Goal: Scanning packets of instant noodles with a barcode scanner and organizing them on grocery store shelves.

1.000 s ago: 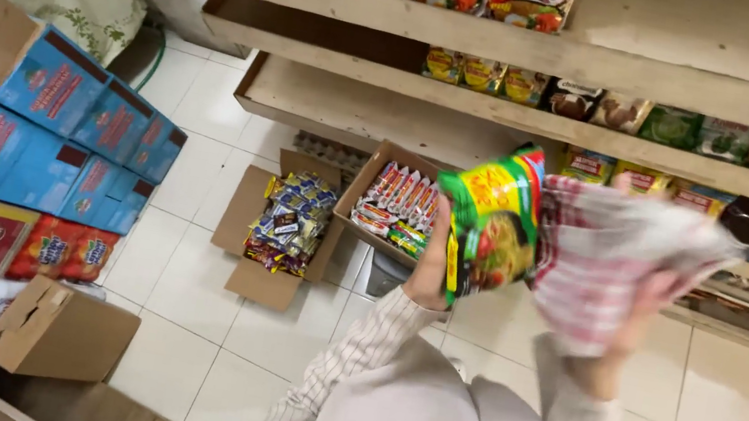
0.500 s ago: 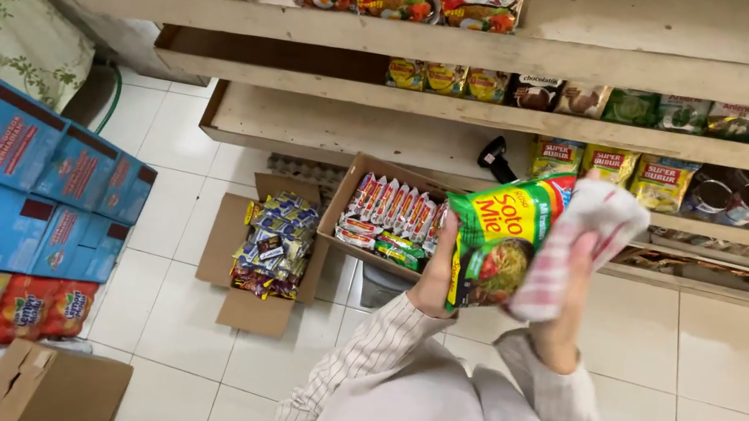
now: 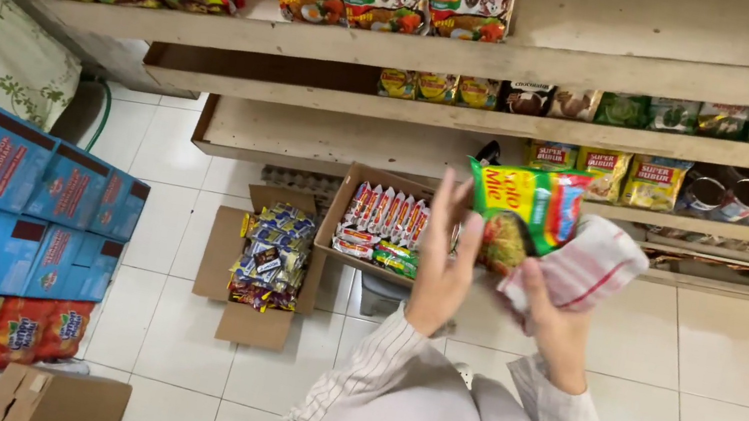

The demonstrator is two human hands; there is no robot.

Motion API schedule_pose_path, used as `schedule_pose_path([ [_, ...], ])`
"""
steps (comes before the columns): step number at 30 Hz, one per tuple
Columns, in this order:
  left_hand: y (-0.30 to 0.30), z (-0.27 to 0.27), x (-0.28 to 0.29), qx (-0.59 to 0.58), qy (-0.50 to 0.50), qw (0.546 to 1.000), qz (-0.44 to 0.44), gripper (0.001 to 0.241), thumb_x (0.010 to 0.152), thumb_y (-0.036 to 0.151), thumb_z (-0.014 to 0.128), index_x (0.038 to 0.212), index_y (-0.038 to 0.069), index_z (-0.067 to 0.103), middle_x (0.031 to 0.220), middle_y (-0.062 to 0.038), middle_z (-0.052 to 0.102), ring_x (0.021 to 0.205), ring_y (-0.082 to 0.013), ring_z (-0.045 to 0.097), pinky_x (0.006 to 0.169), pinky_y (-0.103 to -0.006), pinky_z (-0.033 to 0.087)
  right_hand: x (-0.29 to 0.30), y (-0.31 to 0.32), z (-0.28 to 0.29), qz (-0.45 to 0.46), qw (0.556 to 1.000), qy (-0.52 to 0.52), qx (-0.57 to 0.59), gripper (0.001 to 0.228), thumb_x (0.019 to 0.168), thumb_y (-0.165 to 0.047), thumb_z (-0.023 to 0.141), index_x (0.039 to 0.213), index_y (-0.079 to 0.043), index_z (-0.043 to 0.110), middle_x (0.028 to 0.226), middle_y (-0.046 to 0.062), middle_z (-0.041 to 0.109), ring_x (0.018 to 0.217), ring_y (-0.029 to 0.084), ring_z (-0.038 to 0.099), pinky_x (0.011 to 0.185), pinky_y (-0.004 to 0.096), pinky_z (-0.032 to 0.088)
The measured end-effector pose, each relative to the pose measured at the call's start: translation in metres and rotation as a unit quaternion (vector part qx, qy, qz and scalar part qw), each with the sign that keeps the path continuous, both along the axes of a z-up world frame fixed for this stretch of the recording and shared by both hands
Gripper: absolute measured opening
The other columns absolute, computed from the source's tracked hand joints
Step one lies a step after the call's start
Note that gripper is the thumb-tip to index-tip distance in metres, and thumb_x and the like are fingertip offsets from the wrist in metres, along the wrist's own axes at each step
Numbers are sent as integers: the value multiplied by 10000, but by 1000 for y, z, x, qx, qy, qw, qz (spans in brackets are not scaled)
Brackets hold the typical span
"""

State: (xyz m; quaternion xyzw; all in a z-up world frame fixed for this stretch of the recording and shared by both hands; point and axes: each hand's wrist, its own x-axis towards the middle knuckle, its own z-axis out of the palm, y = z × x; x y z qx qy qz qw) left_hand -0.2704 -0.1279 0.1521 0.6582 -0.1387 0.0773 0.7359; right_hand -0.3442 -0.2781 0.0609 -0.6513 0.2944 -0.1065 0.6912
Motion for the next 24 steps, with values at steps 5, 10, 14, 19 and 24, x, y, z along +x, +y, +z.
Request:
schedule_pose_path([
  [5, -5, -15, -6, -104, 32, 978, -179, 882, 1058, 349, 581, 1663, 53, 12, 1647, -123, 299, 1503, -222, 343, 1260, -360, 259, 2, 27, 57, 153, 950, -242, -122, 656, 939, -161, 728, 1511, 7, 454, 1309, 88, 597, 1078, 137, 585, 873, 272, 508],
  [10, -10, -51, 11, -192, 75, 960, -187, 838, 1070, 503, 537, 1641, -20, 215, 1613, -217, 400, 1495, -298, 420, 1261, -431, 322, 3, 17, 51, 125, 754, -289, -576, 563, 875, -80, 712, 1405, -81, 520, 1424, 184, 592, 1319, 314, 615, 1099, 419, 535],
  [14, 2, -31, 15, -386, 174, 863, -275, 888, 1096, 638, 411, 1652, -36, 250, 1616, -232, 391, 1459, -317, 469, 1250, -454, 351, -28, -9, -87, -19, 963, -270, 0, 586, 1037, -216, 659, 1485, 9, 356, 1125, 240, 521, 994, 346, 518, 936, 448, 454],
  [19, 6, 5, -2, -389, 223, 854, -263, 835, 989, 642, 409, 1653, 198, 169, 1622, -83, 355, 1426, -255, 454, 1195, -475, 362, -12, 11, 85, -61, 921, -368, 110, 735, 1147, -467, 484, 1679, -37, 215, 1676, 122, 382, 1514, 233, 438, 1281, 382, 364],
  [24, -12, -32, -19, -308, 202, 856, -363, 866, 1041, 644, 416, 1704, 152, 152, 1703, -65, 310, 1544, -208, 375, 1298, -367, 301, 3, 16, 112, 45, 919, -311, -239, 713, 1124, -512, 379, 1646, -45, 249, 1747, 153, 255, 1587, 333, 284, 1302, 456, 220],
])
